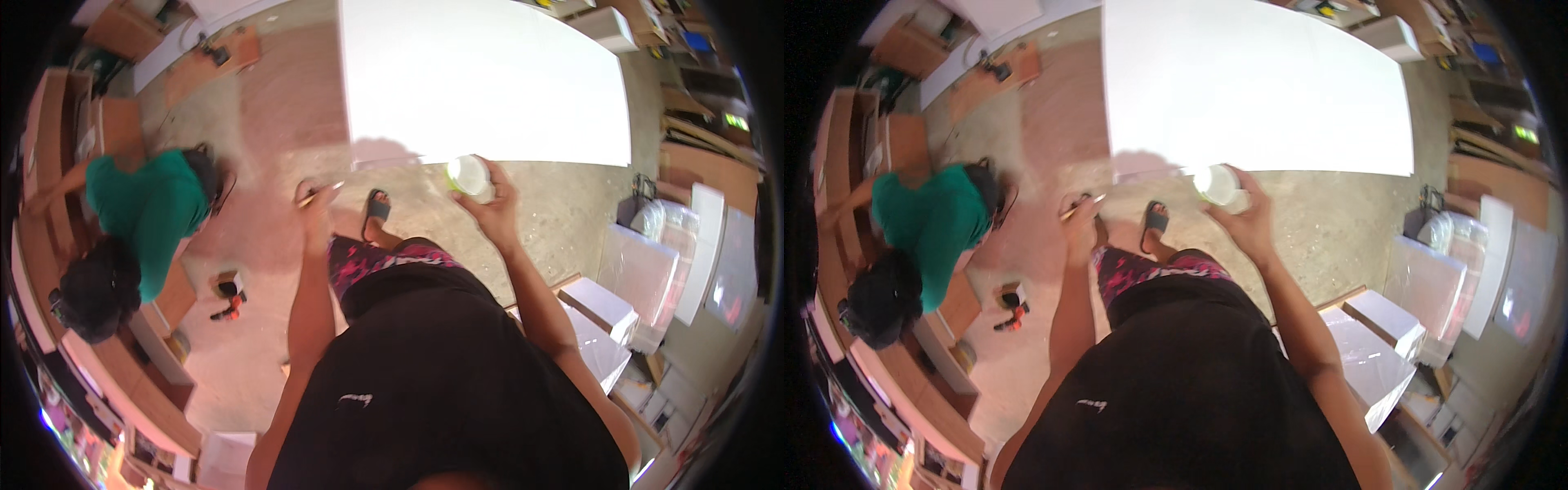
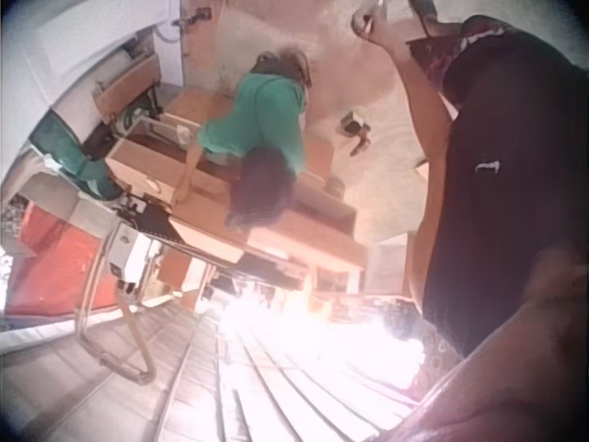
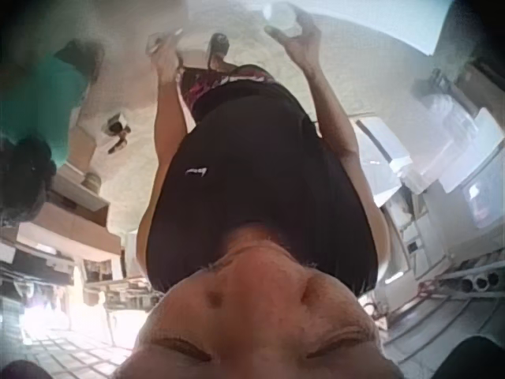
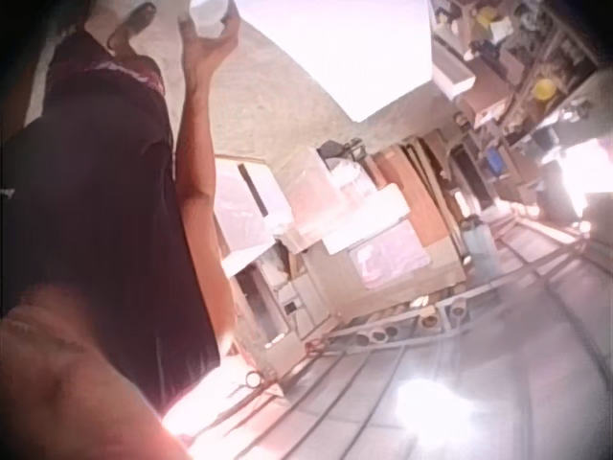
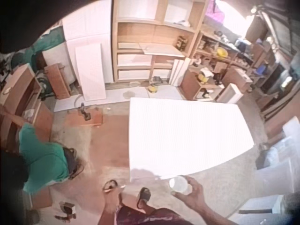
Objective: The person applies a white adhesive strip to the exposed edge of a white cabinet door using a small tool, then smooths it with a finger. They open the cabinet to reveal the interior and wipe the inside surfaces with a cloth.
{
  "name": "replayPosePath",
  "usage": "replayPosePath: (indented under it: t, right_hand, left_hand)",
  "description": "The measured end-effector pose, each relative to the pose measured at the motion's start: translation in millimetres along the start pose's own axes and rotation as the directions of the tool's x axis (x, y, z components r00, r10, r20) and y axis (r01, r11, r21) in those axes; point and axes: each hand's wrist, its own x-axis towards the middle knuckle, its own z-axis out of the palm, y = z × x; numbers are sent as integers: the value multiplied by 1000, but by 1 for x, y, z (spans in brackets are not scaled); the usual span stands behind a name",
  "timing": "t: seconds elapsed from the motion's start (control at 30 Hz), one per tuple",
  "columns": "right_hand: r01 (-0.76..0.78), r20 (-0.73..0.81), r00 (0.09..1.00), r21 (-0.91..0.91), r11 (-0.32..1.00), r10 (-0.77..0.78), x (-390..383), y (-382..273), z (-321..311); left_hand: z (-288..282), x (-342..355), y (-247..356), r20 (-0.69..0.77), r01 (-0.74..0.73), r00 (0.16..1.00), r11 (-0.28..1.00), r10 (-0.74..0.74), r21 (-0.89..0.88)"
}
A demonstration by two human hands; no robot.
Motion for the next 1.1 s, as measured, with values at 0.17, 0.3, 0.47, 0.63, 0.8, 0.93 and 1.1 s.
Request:
replayPosePath:
  t: [0.17, 0.3, 0.47, 0.63, 0.8, 0.93, 1.1]
  right_hand:
    - [-7, 144, 989, 185, 983, -20, -14, -3, 15]
    - [-120, 270, 962, 319, 940, 31, -42, -3, 20]
    - [134, 255, 941, 322, 937, -222, -75, 3, 21]
    - [53, 298, 942, 319, 946, -153, -106, 9, 0]
    - [79, 288, 943, 287, 955, -164, -143, 13, -21]
    - [131, 297, 935, 227, 965, -197, -183, 17, -37]
    - [295, 263, 899, 229, 928, -350, -230, 38, -54]
  left_hand:
    - [-16, -37, 106, -96, 313, 942, 945, -321, -93]
    - [-17, -63, 153, -9, 332, 942, 932, -337, -145]
    - [28, -111, 223, 173, 261, 952, 965, -254, -21]
    - [84, -159, 265, 325, -48, 942, 924, -85, 380]
    - [101, -186, 267, 446, -224, 894, 901, 38, 372]
    - [103, -226, 272, 466, -238, 884, 842, -18, 484]
    - [111, -286, 273, 468, -364, 881, 734, 71, 574]
